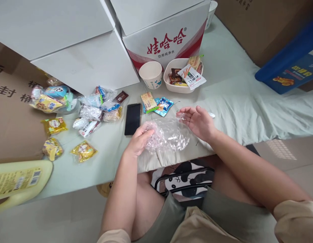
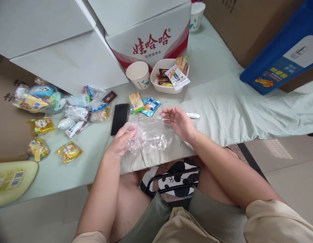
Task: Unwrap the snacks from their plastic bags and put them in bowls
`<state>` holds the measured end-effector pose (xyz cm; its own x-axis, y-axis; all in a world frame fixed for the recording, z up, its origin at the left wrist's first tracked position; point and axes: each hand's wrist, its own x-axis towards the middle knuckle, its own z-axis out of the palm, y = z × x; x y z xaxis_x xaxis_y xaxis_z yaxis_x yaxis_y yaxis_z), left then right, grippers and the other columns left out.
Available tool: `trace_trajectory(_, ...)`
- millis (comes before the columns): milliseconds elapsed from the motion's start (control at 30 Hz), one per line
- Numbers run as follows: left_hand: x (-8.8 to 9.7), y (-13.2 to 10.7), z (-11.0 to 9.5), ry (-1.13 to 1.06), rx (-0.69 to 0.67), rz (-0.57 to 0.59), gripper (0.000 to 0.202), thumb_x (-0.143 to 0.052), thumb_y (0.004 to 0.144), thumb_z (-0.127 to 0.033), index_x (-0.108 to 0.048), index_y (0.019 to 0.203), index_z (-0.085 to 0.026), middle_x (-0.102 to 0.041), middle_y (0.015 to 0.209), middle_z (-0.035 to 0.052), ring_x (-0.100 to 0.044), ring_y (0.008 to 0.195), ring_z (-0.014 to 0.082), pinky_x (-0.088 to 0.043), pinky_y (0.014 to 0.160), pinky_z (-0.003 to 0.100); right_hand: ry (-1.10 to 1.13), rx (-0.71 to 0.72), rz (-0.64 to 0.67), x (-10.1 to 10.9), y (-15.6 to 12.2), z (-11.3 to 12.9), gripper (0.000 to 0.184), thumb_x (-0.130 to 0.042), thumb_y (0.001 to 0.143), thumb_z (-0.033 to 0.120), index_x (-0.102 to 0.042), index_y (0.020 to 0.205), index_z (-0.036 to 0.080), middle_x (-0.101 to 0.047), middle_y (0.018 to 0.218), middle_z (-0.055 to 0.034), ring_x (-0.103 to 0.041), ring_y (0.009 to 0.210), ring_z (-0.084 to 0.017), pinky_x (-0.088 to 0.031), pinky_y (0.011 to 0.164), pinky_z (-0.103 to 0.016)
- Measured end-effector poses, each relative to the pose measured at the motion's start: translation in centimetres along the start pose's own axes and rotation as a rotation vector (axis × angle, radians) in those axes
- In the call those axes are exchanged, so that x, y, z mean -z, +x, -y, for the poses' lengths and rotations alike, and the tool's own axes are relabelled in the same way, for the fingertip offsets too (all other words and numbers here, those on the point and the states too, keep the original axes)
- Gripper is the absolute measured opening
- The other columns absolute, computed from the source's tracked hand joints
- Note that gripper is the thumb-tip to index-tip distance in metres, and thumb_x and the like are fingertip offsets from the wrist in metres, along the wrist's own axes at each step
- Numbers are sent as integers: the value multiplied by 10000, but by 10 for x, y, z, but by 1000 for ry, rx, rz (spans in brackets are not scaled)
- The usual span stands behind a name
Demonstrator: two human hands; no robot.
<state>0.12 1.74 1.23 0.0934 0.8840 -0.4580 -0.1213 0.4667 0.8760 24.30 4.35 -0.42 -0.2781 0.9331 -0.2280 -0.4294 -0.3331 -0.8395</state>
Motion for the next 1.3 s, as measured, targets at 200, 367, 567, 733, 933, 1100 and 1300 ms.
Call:
trace_trajectory(200, -3, -5, -2, 122, 66, 192, 359, -843, 612, -371, -715, 872, -159, -645, 728, 15, -572, 615, 125, -448, 554, 233, -227, -396, 427, -7, -7, -2, 315, -724, 810, 385, -623, 1040, 195, -729, 908, -40, -686, 744, -149, -539, 621, -261)
trace_trajectory(367, 0, 0, -1, -74, 54, 155, 603, -791, 625, -600, -698, 1033, -166, -683, 793, 48, -625, 637, 174, -494, 563, 289, -373, -349, 563, -12, -12, -6, 194, -701, 823, 348, -612, 825, 175, -643, 651, 39, -575, 515, -73, -459, 483, -191)
trace_trajectory(567, -13, 3, 3, -157, -79, 288, 816, -845, 552, -672, -639, 1165, -175, -723, 1043, 129, -696, 1002, 287, -560, 782, 351, -204, -229, 291, -19, -9, -9, 179, -651, 858, 324, -566, 956, 200, -689, 722, 5, -662, 610, -123, -524, 561, -236)
trace_trajectory(733, -21, 9, 6, -67, -63, 81, 698, -940, 510, -377, -602, 1090, -187, -717, 879, 43, -691, 749, 186, -526, 623, 262, -217, -284, 307, -22, -10, -12, 145, -611, 885, 305, -581, 984, 203, -715, 799, -20, -684, 673, -149, -554, 614, -278)
trace_trajectory(933, -10, 9, 2, -92, -125, -70, 623, -879, 558, -336, -582, 1093, -214, -693, 794, -3, -632, 606, 126, -448, 491, 210, -264, -260, 229, -14, -8, -7, 221, -584, 912, 371, -585, 1066, 213, -730, 826, -38, -679, 657, -146, -509, 559, -254)
trace_trajectory(1100, -8, 4, 3, -27, -80, 35, 649, -843, 607, -418, -561, 1158, -221, -707, 860, 25, -662, 631, 158, -463, 506, 236, -376, -213, 309, -12, -6, -11, 276, -655, 848, 361, -585, 1052, 190, -716, 748, -14, -625, 586, -118, -492, 544, -245)
trace_trajectory(1300, -6, 6, 7, 6, -109, 70, 766, -870, 586, -507, -542, 1223, -234, -696, 917, 39, -668, 645, 170, -459, 515, 250, -418, -190, 265, -15, -6, -12, 235, -617, 835, 319, -589, 1025, 183, -701, 701, -5, -601, 559, -111, -475, 547, -249)
